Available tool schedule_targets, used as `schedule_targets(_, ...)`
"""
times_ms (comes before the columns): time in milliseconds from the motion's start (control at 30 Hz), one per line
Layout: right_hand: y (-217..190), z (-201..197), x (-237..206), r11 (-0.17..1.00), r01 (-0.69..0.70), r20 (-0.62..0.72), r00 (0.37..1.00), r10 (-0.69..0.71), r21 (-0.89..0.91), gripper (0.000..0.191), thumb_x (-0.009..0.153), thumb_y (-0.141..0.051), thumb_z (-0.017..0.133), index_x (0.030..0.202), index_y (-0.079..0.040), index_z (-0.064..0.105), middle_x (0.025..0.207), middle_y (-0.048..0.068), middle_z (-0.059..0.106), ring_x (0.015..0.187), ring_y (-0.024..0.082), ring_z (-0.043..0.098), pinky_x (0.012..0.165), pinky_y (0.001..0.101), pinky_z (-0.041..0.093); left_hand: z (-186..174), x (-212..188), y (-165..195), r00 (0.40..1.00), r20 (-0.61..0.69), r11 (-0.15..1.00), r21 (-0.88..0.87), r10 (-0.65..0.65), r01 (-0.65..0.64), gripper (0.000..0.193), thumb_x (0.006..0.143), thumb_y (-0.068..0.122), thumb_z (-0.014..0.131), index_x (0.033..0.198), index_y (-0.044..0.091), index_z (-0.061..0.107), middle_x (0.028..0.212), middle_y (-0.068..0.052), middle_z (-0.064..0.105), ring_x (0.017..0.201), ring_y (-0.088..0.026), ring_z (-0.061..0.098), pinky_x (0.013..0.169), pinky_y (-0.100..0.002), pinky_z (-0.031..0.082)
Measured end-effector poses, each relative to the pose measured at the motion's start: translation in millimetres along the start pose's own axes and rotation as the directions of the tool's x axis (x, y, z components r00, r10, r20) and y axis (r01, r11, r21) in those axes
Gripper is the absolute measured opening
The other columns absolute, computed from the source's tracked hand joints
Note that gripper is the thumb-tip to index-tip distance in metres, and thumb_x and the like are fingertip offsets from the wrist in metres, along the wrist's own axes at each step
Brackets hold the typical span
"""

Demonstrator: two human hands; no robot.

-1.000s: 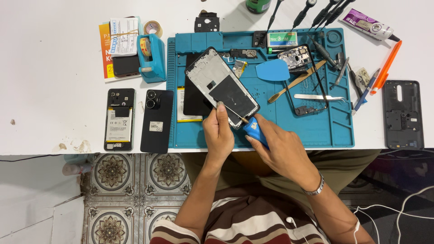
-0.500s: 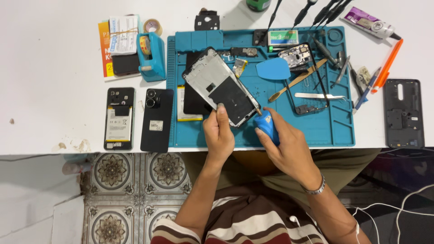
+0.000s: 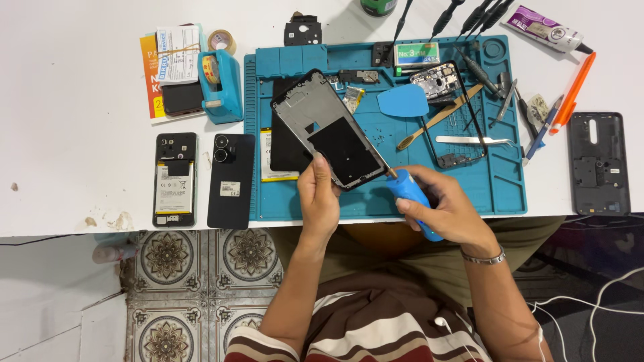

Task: The person uses a blue electric screwdriver to remove screws from the back of a disassembled smartphone. They then switch to a manual screwdriver to continue removing screws from the same device.

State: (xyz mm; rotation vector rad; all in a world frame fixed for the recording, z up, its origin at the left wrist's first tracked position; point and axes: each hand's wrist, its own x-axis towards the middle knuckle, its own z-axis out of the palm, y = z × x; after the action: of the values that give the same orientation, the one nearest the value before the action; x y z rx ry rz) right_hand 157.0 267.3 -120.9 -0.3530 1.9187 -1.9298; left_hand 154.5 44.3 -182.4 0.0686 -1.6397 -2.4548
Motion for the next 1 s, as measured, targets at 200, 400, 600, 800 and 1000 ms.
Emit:
schedule_targets(200, 6, -13, 0, 0.948, 0.004, -0.037, 0.999, 0.008, 0.318, 0.048, 0.097, -0.026, 0.065, 0.135, 0.003, 0.056, 0.072, 0.009, 0.059, 0.051, 0.013, 0.055, 0.046, 0.0276, 0.048, 2, 2, -7, 0.999, -0.028, 0.987, -0.157, -0.033, 0.028, 0.043, 0.113, 0.038, 0.041, 0.094, 0.006, 0.061, 0.073, 0.006, 0.052, 0.059, -0.002, 0.038, 0.051, -0.021, 0.028)
schedule_targets(400, 7, -15, 2, 0.953, 0.016, -0.038, 0.999, -0.005, 0.302, 0.049, 0.099, -0.027, 0.064, 0.137, 0.004, 0.054, 0.073, 0.01, 0.058, 0.051, 0.013, 0.054, 0.047, 0.0282, 0.048, 8, 2, -5, 1.0, -0.024, 0.997, -0.079, -0.008, 0.006, 0.037, 0.114, 0.032, 0.048, 0.093, 0.004, 0.062, 0.075, 0.004, 0.057, 0.061, -0.001, 0.045, 0.053, -0.019, 0.035)
schedule_targets(600, 8, -19, -4, 0.944, 0.01, -0.017, 1.0, -0.005, 0.331, 0.049, 0.099, -0.027, 0.064, 0.137, 0.004, 0.054, 0.076, 0.011, 0.058, 0.052, 0.013, 0.054, 0.046, 0.0283, 0.048, 16, 0, 2, 0.998, -0.069, 0.986, -0.165, 0.002, -0.013, 0.023, 0.11, 0.018, 0.056, 0.099, 0.0, 0.067, 0.082, 0.001, 0.063, 0.065, -0.002, 0.053, 0.056, -0.019, 0.042)
schedule_targets(800, 5, -25, -12, 0.923, -0.017, -0.002, 1.0, 0.02, 0.385, 0.051, 0.099, -0.029, 0.065, 0.136, 0.004, 0.053, 0.077, 0.01, 0.058, 0.052, 0.014, 0.055, 0.044, 0.0283, 0.047, 31, -15, 20, 0.932, -0.152, 0.944, 0.042, 0.33, -0.327, 0.012, 0.108, 0.005, 0.06, 0.11, -0.003, 0.069, 0.101, -0.006, 0.072, 0.083, -0.006, 0.063, 0.07, -0.021, 0.052)
schedule_targets(1000, 2, -36, -18, 0.873, -0.057, -0.016, 0.997, 0.074, 0.484, 0.05, 0.1, -0.029, 0.062, 0.137, 0.004, 0.053, 0.079, 0.01, 0.058, 0.05, 0.014, 0.055, 0.044, 0.0265, 0.046, 34, -29, 85, 0.787, 0.327, 0.427, 0.699, 0.523, -0.574, 0.04, 0.087, -0.015, 0.061, 0.123, -0.003, 0.068, 0.112, -0.017, 0.076, 0.092, -0.026, 0.066, 0.085, -0.041, 0.052)
